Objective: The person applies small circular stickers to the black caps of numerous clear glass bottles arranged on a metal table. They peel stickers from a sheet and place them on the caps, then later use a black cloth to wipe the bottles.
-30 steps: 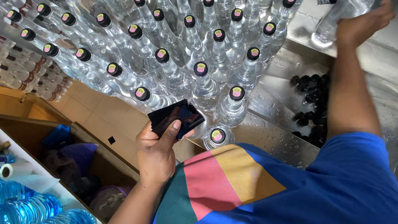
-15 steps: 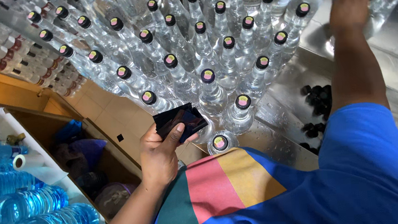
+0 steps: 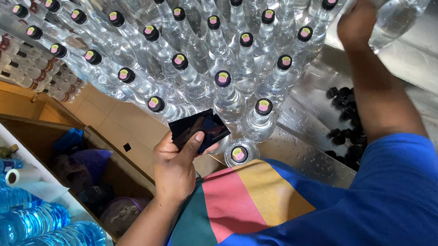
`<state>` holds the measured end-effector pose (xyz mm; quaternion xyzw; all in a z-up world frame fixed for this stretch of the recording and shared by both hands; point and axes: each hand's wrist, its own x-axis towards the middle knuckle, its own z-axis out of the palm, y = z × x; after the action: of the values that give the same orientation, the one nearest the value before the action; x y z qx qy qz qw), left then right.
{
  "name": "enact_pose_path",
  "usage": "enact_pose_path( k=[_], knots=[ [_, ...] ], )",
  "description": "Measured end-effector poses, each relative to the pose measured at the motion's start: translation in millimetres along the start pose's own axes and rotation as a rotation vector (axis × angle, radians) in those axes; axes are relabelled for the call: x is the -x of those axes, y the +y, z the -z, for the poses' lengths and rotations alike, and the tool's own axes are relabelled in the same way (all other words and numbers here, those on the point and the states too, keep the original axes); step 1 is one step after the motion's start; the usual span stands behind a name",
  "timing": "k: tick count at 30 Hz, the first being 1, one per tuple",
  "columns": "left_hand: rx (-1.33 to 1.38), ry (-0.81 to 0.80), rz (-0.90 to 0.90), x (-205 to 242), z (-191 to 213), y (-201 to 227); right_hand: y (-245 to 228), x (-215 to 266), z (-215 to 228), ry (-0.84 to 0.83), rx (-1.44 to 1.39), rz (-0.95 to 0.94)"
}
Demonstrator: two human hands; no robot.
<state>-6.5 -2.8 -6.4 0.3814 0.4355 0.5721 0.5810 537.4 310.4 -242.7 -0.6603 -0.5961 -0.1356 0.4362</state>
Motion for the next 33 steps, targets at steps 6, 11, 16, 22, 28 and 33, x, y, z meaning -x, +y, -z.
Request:
enact_pose_path(
  k=[6, 11, 16, 22, 28, 33],
  knots=[
    [-0.068, -0.026, -0.010, 4.0, -4.8, 5.0, 40.8, 30.8, -50.7, -0.594, 0.539, -0.407],
    [-0.029, -0.009, -0.009, 2.9, -3.7, 0.4, 33.8, 27.6, -51.1, -0.730, 1.041, 0.092],
    [-0.041, -0.005, 0.003, 3.8, -3.1, 1.1, 112.5, 41.1, -98.5, -0.571, 0.270, -0.116],
    [-0.011, -0.018, -0.025, 2.0, 2.1, 2.7, 40.3, 74.0, -14.5, 0.325, -0.162, 0.092],
    [0.012, -0.021, 0.006, 2.0, 0.0, 2.6, 86.1, 102.5, 38.0, 0.278, -0.736, -0.804],
    [0.013, -0.019, 0.064, 1.3, -5.5, 4.5, 107.3, 91.4, 10.8, 0.089, -0.611, -1.163]
  ],
)
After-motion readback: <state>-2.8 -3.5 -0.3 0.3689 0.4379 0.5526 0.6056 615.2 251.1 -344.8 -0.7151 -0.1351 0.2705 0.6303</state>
